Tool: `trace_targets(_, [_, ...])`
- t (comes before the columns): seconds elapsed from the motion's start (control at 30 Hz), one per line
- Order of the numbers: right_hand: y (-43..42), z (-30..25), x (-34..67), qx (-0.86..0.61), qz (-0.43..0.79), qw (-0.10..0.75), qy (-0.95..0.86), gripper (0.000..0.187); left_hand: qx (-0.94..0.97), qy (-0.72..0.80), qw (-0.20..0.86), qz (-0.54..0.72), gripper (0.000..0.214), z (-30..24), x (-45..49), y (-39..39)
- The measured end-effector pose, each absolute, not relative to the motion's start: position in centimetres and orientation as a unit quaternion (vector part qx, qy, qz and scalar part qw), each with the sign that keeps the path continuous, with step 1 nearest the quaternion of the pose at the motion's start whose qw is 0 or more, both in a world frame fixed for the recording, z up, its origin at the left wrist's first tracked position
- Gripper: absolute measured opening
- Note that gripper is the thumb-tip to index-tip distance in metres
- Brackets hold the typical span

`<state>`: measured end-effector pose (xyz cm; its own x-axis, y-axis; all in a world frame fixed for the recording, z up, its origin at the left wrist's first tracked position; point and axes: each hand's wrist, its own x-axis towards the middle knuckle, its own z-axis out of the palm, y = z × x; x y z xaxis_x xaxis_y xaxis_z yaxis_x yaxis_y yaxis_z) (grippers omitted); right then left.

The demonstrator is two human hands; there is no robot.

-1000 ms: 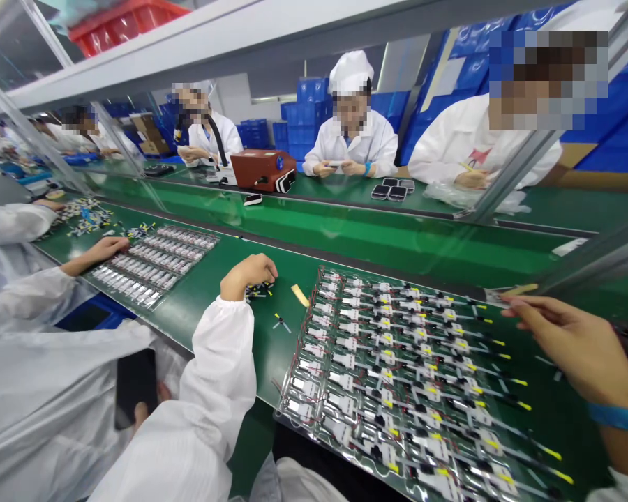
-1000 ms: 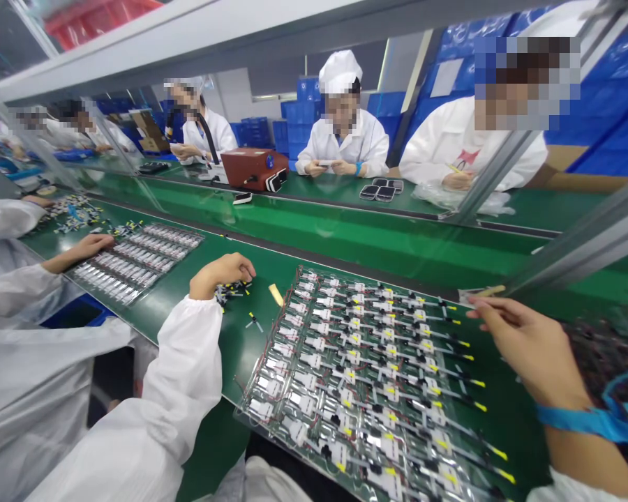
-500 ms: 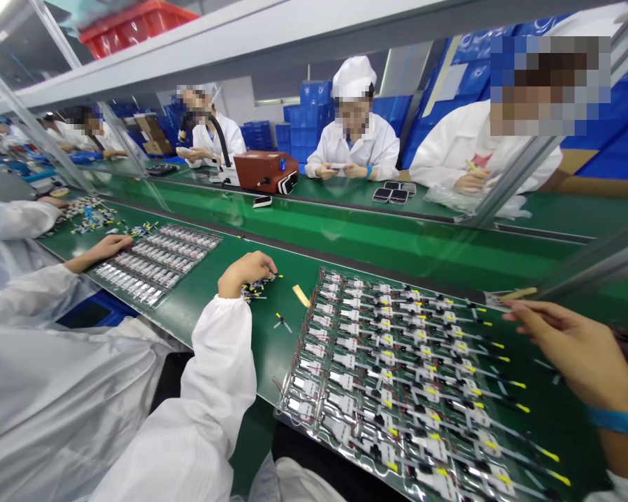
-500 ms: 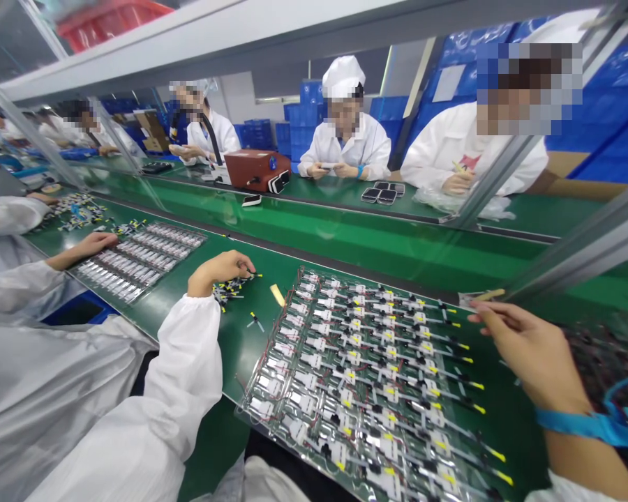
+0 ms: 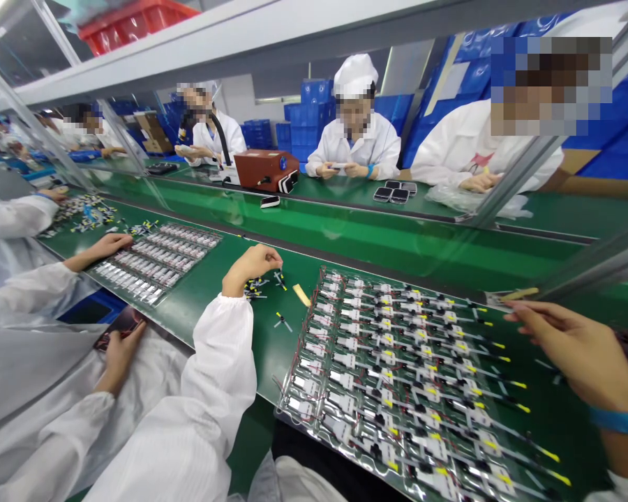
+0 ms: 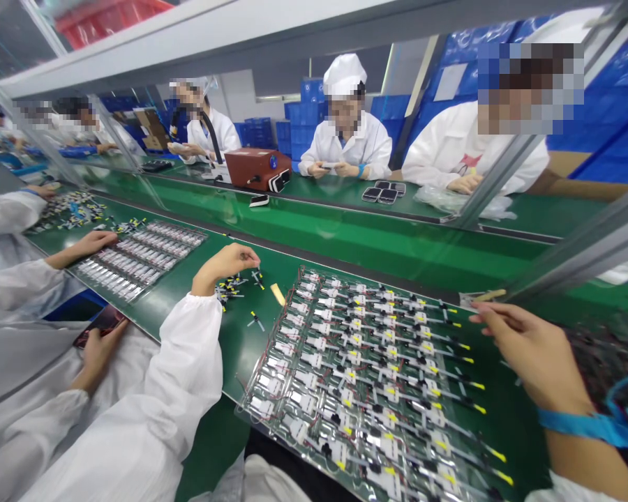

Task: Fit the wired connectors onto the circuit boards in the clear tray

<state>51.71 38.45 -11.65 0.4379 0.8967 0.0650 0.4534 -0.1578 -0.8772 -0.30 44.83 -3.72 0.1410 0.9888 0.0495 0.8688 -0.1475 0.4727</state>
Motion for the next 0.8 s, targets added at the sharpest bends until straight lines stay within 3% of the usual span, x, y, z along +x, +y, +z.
trace_targets(0.17, [38.8, -12.4, 52.3, -0.709, 0.25, 0.463, -0.47, 0.054, 0.736, 0.641, 0.103, 0.189, 0.015, -4.3, 0.6, 45.1])
trace_targets(0.4, [38.9, -12.7, 52.5, -0.701, 0.251, 0.479, -0.465, 0.054, 0.698, 0.614, 0.123, 0.348, 0.017, -4.4, 2.6, 45.3])
trace_targets(0.57, [38.4, -8.8, 51.2, -0.662, 0.236, 0.489, -0.517, 0.058, 0.611, 0.526, 0.355, 0.474, 0.028, -3.8, 6.9, 44.4])
trace_targets(0.7, [37.4, -3.9, 45.8, -0.548, 0.283, 0.383, -0.688, 0.058, 0.521, 0.402, 0.578, 0.482, 0.032, -4.8, 12.2, 42.7])
trace_targets(0.8, [37.6, -2.6, 40.4, -0.476, 0.259, 0.313, -0.78, 0.055, 0.459, 0.35, 0.676, 0.458, 0.027, -6.5, 15.0, 41.7])
